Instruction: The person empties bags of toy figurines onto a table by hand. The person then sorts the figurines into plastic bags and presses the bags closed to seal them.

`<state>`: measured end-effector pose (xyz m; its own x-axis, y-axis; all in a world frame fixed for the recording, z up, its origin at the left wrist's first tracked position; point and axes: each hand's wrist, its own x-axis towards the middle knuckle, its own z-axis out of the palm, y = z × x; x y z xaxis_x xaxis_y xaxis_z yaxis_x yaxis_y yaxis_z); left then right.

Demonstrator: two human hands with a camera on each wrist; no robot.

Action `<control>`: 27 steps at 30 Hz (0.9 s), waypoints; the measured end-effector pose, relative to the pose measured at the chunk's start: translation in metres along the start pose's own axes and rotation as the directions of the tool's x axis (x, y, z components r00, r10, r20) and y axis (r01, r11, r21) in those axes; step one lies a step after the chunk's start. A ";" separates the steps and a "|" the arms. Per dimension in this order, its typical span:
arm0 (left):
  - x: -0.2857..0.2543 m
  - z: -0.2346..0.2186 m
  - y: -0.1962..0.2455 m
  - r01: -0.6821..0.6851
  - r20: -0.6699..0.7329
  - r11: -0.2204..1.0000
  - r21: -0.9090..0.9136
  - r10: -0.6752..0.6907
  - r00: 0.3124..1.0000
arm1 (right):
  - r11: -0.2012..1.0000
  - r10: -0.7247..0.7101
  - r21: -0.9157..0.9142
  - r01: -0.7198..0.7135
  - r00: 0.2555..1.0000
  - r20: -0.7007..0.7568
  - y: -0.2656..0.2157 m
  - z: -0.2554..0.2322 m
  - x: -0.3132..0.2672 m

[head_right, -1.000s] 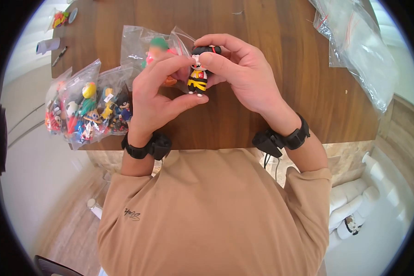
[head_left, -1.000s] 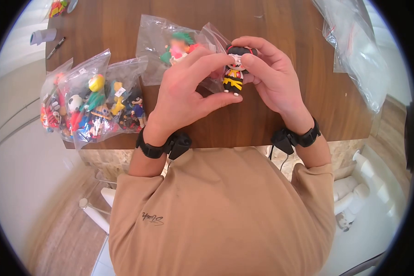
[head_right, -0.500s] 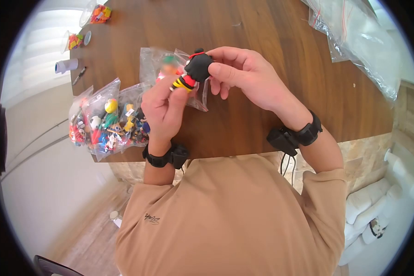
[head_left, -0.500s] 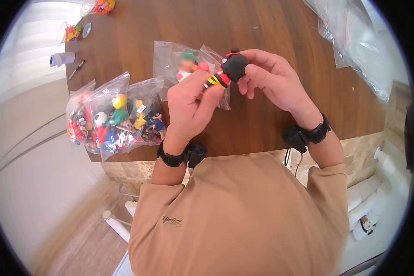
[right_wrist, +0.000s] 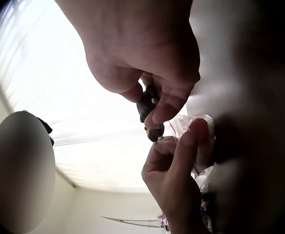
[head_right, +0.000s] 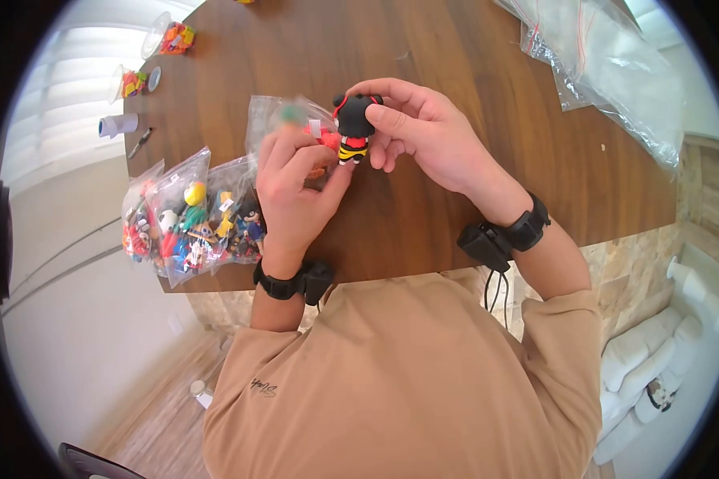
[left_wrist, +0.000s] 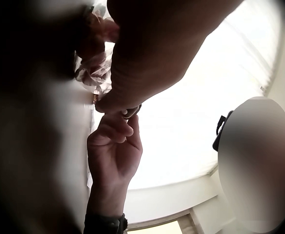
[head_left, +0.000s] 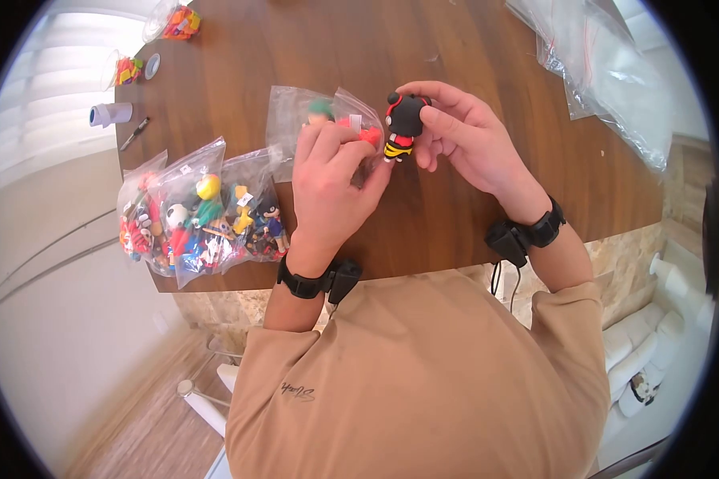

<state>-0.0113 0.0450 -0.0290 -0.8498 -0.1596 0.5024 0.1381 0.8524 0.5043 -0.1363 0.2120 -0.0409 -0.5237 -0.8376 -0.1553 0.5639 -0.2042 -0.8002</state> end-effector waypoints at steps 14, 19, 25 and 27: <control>-0.005 -0.004 -0.003 0.039 -0.175 0.990 -0.134 -0.062 0.983 | 0.991 0.052 0.115 -0.062 0.995 0.082 0.004 0.004 0.002; -0.006 -0.001 -0.001 0.068 -0.139 0.984 -0.167 -0.092 0.986 | 0.999 0.034 -0.014 -0.034 0.997 0.070 0.005 0.001 0.001; -0.005 -0.001 -0.001 0.063 -0.122 0.983 -0.172 -0.085 0.989 | 0.999 0.037 -0.032 -0.035 0.997 0.071 0.006 0.001 0.001; -0.005 -0.001 0.000 0.059 -0.126 0.984 -0.167 -0.081 0.989 | 0.999 0.036 -0.038 -0.034 0.997 0.068 0.006 0.002 0.001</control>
<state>-0.0065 0.0450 -0.0306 -0.7870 -0.2895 0.5448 0.1707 0.7463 0.6433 -0.1318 0.2088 -0.0447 -0.4586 -0.8768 -0.1446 0.5564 -0.1564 -0.8161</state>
